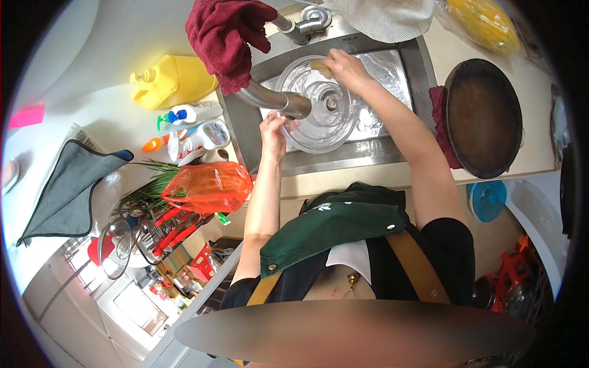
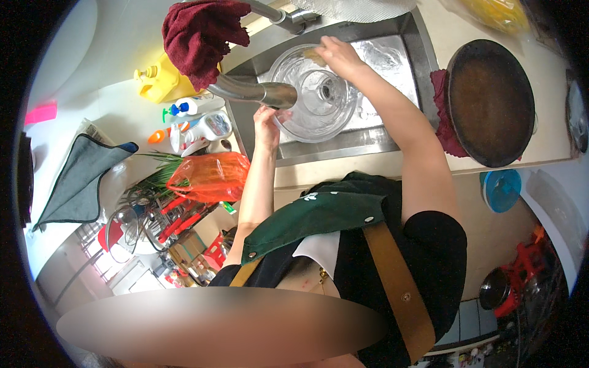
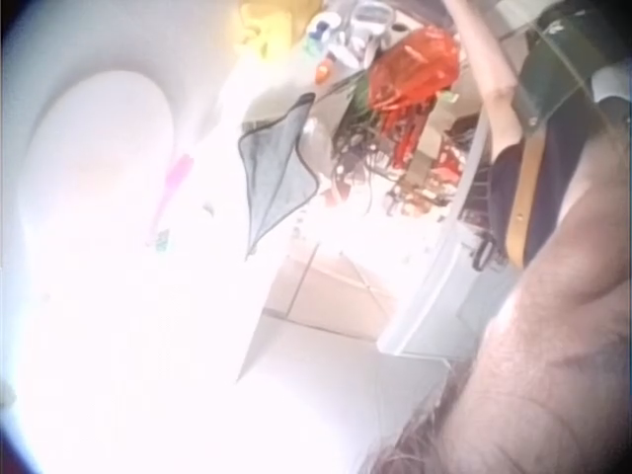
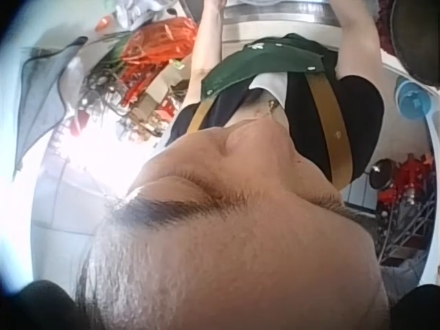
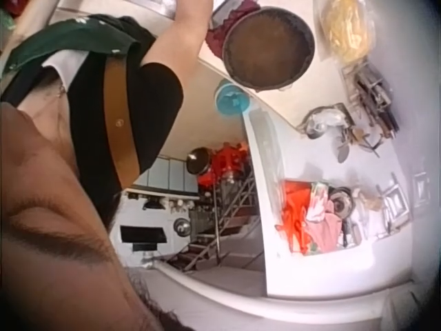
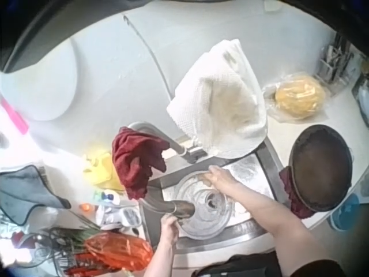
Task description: Assembling the blade and bowl of a commercial food processor and cleaning the lid.
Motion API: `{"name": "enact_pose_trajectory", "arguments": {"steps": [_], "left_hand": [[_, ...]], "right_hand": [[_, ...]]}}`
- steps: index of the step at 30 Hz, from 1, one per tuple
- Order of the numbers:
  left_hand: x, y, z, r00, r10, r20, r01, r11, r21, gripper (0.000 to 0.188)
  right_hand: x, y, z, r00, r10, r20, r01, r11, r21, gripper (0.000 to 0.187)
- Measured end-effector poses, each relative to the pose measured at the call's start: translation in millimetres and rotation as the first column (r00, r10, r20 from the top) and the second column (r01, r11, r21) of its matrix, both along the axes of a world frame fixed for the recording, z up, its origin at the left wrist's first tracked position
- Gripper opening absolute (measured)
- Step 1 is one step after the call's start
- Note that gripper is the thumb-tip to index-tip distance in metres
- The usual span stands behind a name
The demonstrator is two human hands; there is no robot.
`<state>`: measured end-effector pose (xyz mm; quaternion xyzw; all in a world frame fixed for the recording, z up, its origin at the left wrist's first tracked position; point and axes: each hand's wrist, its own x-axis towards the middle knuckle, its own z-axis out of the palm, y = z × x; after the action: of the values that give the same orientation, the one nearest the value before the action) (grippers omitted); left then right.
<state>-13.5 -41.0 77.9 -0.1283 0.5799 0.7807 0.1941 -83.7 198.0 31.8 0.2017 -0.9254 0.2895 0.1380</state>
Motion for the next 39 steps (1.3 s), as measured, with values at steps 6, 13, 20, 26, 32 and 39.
{"name": "enact_pose_trajectory", "arguments": {"steps": [6, 13, 20, 26, 32, 39], "left_hand": [[7.4, 4.3, -14.0, 0.989, 0.131, 0.067, -0.138, 0.984, 0.111, 0.029], [4.1, 8.8, -28.3, 0.965, 0.244, 0.100, -0.256, 0.957, 0.136, 0.026], [14.1, 33.4, -43.2, 0.958, 0.281, -0.059, -0.278, 0.959, 0.064, 0.023], [19.0, 39.1, -39.6, 0.953, 0.299, -0.039, -0.298, 0.954, 0.022, 0.022], [20.3, 23.6, -35.1, 0.928, 0.343, 0.145, -0.360, 0.927, 0.105, 0.024], [22.8, 24.3, -37.2, 0.913, 0.363, 0.184, -0.387, 0.915, 0.117, 0.024]], "right_hand": [[41.4, 7.8, -34.5, 0.784, -0.271, 0.559, 0.190, 0.961, 0.199, 0.019], [118.8, -19.9, -47.9, 0.238, 0.151, 0.959, 0.630, 0.728, -0.271, 0.018], [131.3, -77.3, 1.6, 0.245, 0.400, 0.883, 0.854, 0.341, -0.392, 0.022], [116.3, -91.7, 14.4, 0.288, 0.494, 0.821, 0.917, 0.105, -0.385, 0.018], [122.8, -37.2, -9.8, 0.322, 0.386, 0.865, 0.594, 0.630, -0.501, 0.022], [129.1, -16.2, -57.2, 0.659, -0.315, 0.683, 0.685, 0.625, -0.373, 0.019]]}}
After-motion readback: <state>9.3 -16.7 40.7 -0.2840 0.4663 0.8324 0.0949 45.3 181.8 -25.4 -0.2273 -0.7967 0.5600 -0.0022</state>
